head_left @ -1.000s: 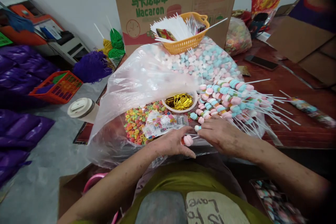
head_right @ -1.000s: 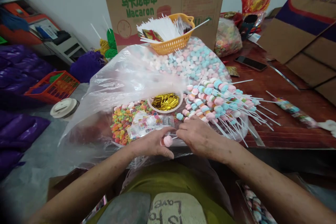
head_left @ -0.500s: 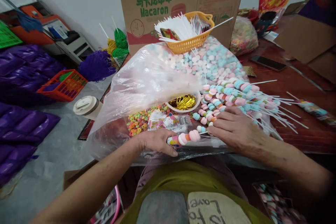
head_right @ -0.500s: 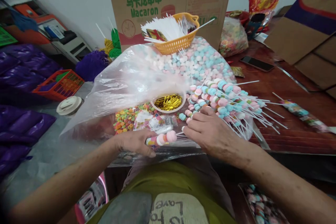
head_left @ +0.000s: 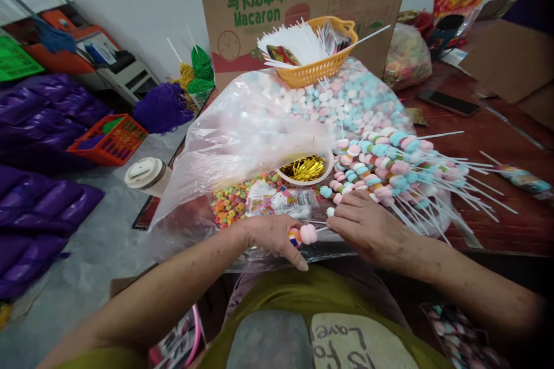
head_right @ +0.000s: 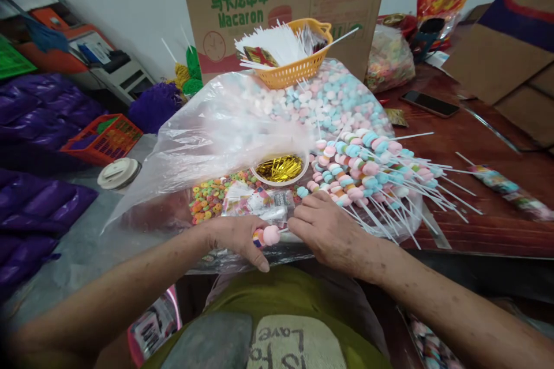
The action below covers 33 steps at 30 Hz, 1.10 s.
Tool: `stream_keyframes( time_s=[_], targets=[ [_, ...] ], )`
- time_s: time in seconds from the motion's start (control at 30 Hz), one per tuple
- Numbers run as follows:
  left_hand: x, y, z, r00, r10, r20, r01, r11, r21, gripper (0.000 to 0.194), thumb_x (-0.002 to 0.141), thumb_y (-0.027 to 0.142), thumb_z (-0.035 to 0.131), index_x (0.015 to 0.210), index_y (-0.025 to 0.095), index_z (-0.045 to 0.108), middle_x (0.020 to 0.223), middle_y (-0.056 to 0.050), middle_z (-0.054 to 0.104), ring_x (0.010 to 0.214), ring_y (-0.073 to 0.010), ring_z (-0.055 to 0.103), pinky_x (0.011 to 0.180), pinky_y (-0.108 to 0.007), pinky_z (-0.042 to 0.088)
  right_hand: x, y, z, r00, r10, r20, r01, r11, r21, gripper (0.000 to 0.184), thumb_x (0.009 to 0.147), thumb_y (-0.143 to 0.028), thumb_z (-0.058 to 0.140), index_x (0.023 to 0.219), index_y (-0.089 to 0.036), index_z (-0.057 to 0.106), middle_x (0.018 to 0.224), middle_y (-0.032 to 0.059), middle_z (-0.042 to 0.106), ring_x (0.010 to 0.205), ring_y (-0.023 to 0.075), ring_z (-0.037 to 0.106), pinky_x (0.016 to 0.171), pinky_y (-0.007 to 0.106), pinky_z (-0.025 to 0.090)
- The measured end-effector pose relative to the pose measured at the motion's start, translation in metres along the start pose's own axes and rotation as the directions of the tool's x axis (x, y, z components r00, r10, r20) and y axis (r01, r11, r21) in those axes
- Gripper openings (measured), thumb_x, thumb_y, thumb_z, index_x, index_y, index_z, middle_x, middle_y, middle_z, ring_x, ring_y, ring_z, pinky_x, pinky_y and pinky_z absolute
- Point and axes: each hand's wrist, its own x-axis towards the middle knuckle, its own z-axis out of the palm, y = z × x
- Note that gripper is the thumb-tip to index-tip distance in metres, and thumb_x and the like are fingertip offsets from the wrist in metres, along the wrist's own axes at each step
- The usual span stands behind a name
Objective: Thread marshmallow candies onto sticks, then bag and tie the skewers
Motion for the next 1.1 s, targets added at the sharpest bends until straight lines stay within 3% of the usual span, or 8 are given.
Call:
stream_keyframes(
  time_s=[0.23, 0.37, 0.57, 0.63, 0.7, 0.83, 0.97, 1.1],
  targets=[
    [0.027, 0.005, 0.012, 0.992, 0.096, -0.079, -0.095, 0.995, 0.021, 0.067, 0.047, 0.052, 0.075, 0.100, 0.018, 0.056, 0.080, 0.000, 0.059, 0.064, -0.0140, 0.054, 0.057, -0.025, 0.043, 0.001, 0.006, 0.023, 0.997, 0.070, -0.017, -0.068, 0.992, 0.102, 0.018, 0.082, -0.011, 0.041, 0.074, -0.014, 0.056, 0.068, 0.0050, 0.053, 0.069, 0.0164, 0.039, 0.063, 0.030, 0.027],
    [0.013, 0.005, -0.011, 0.975, 0.161, -0.150, -0.168, 0.985, -0.031, 0.087, 0.048, 0.047, 0.077, 0.124, 0.020, 0.045, 0.101, -0.005, 0.060, 0.085, -0.0191, 0.057, 0.072, -0.028, 0.046, -0.010, 0.014, 0.016, 0.995, 0.075, -0.073, -0.072, 0.997, 0.039, 0.018, 0.084, -0.012, 0.039, 0.077, -0.016, 0.056, 0.070, 0.0050, 0.054, 0.070, 0.0165, 0.040, 0.066, 0.031, 0.029],
    [-0.014, 0.000, -0.026, 0.907, 0.141, 0.396, -0.013, 0.951, -0.308, 0.045, 0.052, 0.043, 0.077, 0.086, 0.018, 0.059, 0.074, 0.002, 0.062, 0.071, -0.0161, 0.057, 0.068, -0.028, 0.047, -0.024, 0.013, -0.013, 0.978, -0.035, -0.208, 0.019, 0.997, -0.075, 0.018, 0.084, -0.010, 0.041, 0.090, -0.018, 0.056, 0.077, 0.0053, 0.060, 0.081, 0.0182, 0.046, 0.078, 0.037, 0.033],
    [-0.016, 0.002, -0.018, 0.958, 0.088, 0.273, -0.032, 0.979, -0.202, 0.037, 0.057, 0.041, 0.073, 0.082, 0.019, 0.058, 0.069, 0.003, 0.060, 0.064, -0.0145, 0.056, 0.060, -0.025, 0.046, -0.028, 0.011, -0.017, 0.985, -0.039, -0.167, 0.019, 0.993, -0.116, 0.019, 0.084, -0.010, 0.041, 0.089, -0.019, 0.057, 0.074, 0.0044, 0.059, 0.078, 0.0180, 0.046, 0.077, 0.037, 0.032],
    [-0.017, 0.005, -0.009, 0.998, 0.028, -0.061, -0.024, 0.997, 0.073, 0.031, 0.063, 0.039, 0.068, 0.083, 0.019, 0.057, 0.071, 0.002, 0.060, 0.064, -0.0146, 0.055, 0.057, -0.024, 0.043, -0.031, 0.010, -0.019, 0.994, 0.012, -0.113, -0.030, 0.987, -0.159, 0.018, 0.084, -0.011, 0.041, 0.083, -0.019, 0.057, 0.069, 0.0041, 0.057, 0.072, 0.0178, 0.045, 0.074, 0.037, 0.031],
    [-0.020, 0.007, 0.002, 0.777, 0.195, -0.598, 0.252, 0.774, 0.581, 0.016, 0.074, 0.025, 0.053, 0.087, 0.018, 0.057, 0.078, -0.005, 0.062, 0.078, -0.0216, 0.057, 0.072, -0.032, 0.040, -0.031, 0.007, -0.021, 0.986, 0.145, -0.083, -0.156, 0.976, -0.152, 0.019, 0.081, -0.010, 0.041, 0.072, -0.017, 0.055, 0.066, 0.0053, 0.054, 0.070, 0.0186, 0.043, 0.069, 0.035, 0.030],
    [-0.018, 0.006, 0.010, 0.688, 0.344, -0.639, 0.335, 0.630, 0.700, 0.017, 0.076, 0.022, 0.050, 0.090, 0.016, 0.057, 0.079, -0.009, 0.063, 0.084, -0.0255, 0.057, 0.079, -0.037, 0.037, -0.024, -0.001, -0.021, 0.965, 0.226, -0.135, -0.230, 0.973, -0.014, 0.019, 0.083, -0.012, 0.041, 0.069, -0.016, 0.053, 0.066, 0.0054, 0.051, 0.068, 0.0175, 0.041, 0.064, 0.032, 0.030],
    [-0.014, 0.011, 0.014, 0.759, 0.186, -0.623, 0.251, 0.800, 0.545, 0.035, 0.072, 0.048, 0.057, 0.088, 0.017, 0.058, 0.079, -0.007, 0.063, 0.077, -0.0233, 0.057, 0.070, -0.031, 0.039, -0.017, -0.005, -0.021, 0.961, 0.210, -0.182, -0.216, 0.976, -0.018, 0.020, 0.084, -0.012, 0.041, 0.071, -0.016, 0.054, 0.068, 0.0058, 0.052, 0.069, 0.0174, 0.043, 0.064, 0.032, 0.030]
  ],
)
